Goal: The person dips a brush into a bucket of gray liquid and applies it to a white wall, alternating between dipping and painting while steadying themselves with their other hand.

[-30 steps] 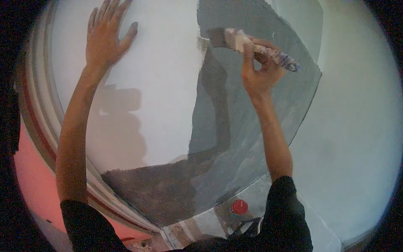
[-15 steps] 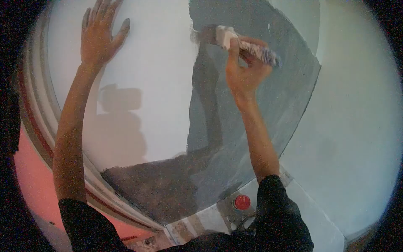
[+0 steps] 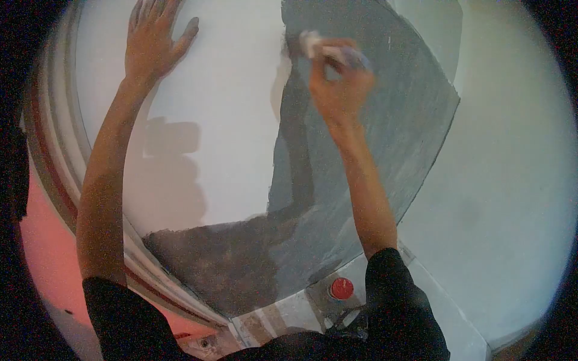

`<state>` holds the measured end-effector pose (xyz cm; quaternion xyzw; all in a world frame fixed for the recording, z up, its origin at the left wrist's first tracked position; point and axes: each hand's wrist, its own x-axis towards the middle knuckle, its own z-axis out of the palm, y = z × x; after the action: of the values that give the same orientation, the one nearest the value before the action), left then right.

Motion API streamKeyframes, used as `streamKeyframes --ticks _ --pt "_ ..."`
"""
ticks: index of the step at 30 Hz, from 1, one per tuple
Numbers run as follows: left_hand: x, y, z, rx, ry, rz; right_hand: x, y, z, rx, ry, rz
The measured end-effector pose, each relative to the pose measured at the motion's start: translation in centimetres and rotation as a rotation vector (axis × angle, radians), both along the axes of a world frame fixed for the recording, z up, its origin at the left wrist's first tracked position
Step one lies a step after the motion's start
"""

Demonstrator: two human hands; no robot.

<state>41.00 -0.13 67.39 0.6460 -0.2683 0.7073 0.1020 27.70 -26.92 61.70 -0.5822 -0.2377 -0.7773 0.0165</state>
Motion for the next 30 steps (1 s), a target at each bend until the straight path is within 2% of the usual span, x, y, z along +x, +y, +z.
streamKeyframes --ticks 3,6,9,12,15,18,21,24,27,30 --pt "-0.4 0.0 0.0 0.000 0.033 0.010 -0.8 0.7 -0.4 0.145 0.120 0.112" --pt "0.4 0.1 0.0 0.006 -0.017 -0.016 0.2 -0.1 -1.3 -0.034 -0.053 0.141" --pt "0.4 -0.1 0.0 -0.001 -0.008 0.007 -0.5 0.2 -2.3 0.132 0.133 0.041" --pt "1.1 0.4 0.2 0.030 -0.054 -0.037 -0.2 -0.1 -3.3 0.099 -0.030 0.131" --pt "0.5 0.0 0.1 0.003 -0.005 0.027 -0.3 0.0 -4.1 0.228 0.160 0.061" --pt "0.0 -0.1 -0.2 -0.016 -0.010 0.045 -0.4 -0.3 -5.3 0.192 -0.048 0.176" --pt "0.3 0.1 0.0 0.007 0.001 0.021 -0.1 -0.1 -6.0 0.212 0.162 0.000" --pt "-0.3 -0.1 0.0 -0.013 0.037 0.025 -0.9 -0.2 -6.6 0.216 -0.008 0.107" --pt "0.3 0.0 0.0 -0.006 -0.004 0.043 -0.5 0.5 -7.3 0.230 0.246 -0.058" --pt "-0.1 -0.1 -0.1 -0.020 -0.002 0.026 -1.5 0.7 -6.1 0.257 0.071 0.189"
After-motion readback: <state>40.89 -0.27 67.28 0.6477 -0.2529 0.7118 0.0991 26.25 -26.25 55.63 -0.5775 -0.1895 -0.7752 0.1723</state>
